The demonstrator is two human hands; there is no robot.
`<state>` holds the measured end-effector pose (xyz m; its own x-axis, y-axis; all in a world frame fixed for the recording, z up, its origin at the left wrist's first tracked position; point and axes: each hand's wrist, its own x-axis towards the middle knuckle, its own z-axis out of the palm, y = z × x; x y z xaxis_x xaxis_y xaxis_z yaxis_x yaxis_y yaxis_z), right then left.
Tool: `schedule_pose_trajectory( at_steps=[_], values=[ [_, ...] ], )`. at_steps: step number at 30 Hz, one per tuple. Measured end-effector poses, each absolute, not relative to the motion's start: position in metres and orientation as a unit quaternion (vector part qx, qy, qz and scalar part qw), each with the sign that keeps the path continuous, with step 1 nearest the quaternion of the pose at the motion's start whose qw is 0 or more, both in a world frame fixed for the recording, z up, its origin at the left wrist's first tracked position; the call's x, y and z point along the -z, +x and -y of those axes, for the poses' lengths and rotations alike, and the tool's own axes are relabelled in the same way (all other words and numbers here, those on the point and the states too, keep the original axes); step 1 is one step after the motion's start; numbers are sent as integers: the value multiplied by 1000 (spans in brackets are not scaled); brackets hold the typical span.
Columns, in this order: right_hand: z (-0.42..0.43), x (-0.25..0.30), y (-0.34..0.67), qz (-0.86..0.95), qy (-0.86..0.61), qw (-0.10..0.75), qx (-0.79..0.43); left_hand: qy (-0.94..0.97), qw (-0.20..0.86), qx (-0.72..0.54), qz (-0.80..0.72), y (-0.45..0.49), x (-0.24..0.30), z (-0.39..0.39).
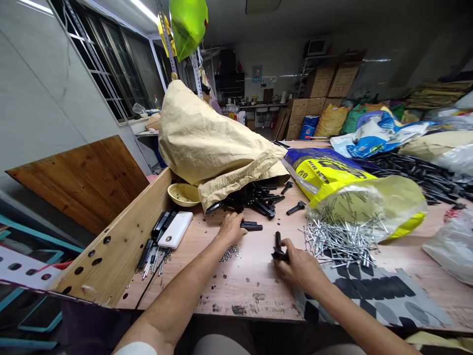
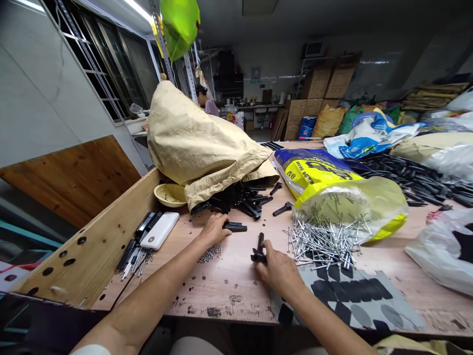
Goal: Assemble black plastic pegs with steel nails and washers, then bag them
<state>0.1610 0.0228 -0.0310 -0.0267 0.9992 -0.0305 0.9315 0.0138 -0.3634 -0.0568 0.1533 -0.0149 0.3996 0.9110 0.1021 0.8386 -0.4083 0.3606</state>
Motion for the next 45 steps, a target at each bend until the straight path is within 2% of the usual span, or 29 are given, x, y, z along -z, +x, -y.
schedule_pose_trajectory(
  at_steps=[5,9,15,19,26,37,42,45],
  values=[
    [-25,24,128,718,-610,215,-256,841,169,-136,-496,-25,19,-129],
    [-42,21,142,779,-525,259,-224,835,203,-132,-495,-37,12,-127],
    [-72,27,170,834,-502,196,-113,822,227,-100,-513,-67,-11,-124],
    [-83,31,174,809,-556,149,-115,856,211,-56,-469,-62,-16,-108],
    [-81,29,189,774,-602,145,-129,865,227,-64,-442,-38,-6,-88],
    [-98,20,173,804,-557,154,-142,771,234,-218,-551,-35,21,-96],
    [-108,26,172,812,-553,83,-166,750,207,-248,-577,-52,26,-110],
    [-110,26,170,811,-554,76,-171,754,181,-242,-583,-63,24,-125]
  ],
)
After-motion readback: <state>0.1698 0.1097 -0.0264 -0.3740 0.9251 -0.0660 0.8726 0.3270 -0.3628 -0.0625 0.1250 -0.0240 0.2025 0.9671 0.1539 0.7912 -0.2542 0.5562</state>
